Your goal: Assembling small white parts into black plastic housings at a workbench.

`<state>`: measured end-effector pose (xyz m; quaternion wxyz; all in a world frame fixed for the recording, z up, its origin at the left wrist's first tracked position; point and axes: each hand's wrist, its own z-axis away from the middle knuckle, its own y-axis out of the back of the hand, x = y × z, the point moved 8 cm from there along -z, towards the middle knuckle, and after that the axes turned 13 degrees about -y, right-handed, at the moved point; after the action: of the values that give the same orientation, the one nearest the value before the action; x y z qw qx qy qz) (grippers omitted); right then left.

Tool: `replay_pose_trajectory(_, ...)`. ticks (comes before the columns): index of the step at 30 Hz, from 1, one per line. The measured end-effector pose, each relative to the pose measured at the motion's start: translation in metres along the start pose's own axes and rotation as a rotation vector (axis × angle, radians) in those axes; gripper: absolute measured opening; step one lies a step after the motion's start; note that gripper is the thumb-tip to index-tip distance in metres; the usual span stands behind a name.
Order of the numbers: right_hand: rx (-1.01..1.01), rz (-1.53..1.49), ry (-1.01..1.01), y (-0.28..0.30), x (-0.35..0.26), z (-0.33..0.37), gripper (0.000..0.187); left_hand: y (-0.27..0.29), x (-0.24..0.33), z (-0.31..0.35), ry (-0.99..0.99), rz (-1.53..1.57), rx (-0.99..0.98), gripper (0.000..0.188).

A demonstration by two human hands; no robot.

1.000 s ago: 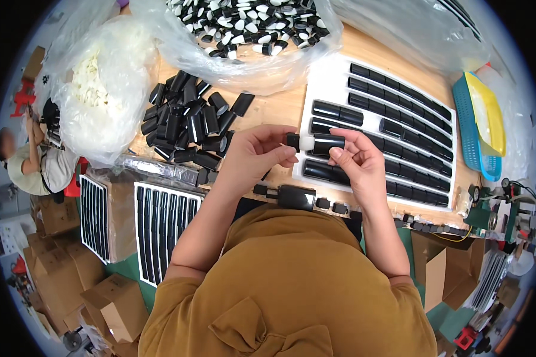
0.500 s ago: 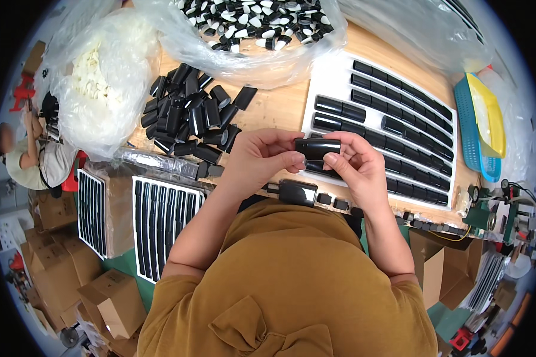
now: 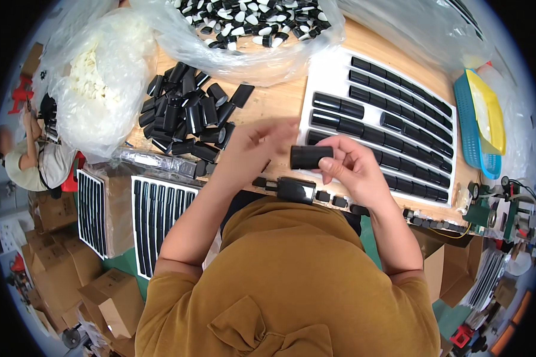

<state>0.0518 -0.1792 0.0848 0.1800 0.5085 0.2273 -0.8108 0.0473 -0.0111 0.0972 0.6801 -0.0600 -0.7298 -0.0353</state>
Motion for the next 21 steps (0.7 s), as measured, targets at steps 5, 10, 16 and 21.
replay_pose_trajectory(5,-0.154,0.107,-0.093,-0.041,0.015,0.008,0.020,-0.034,-0.028,-0.004,0.161,0.394,0.042,0.074)
replay_pose_trajectory(10,-0.175,0.202,-0.098,-0.043,0.013,0.013,0.023,-0.034,-0.016,-0.002,0.083,0.400,0.111,0.077)
replay_pose_trajectory(16,-0.116,0.277,0.081,-0.041,0.002,0.019,0.024,-0.032,-0.001,-0.004,-0.093,0.353,0.172,0.071)
replay_pose_trajectory(21,-0.118,0.255,0.042,-0.038,-0.003,0.017,0.023,-0.030,0.006,-0.009,-0.180,0.439,0.205,0.068)
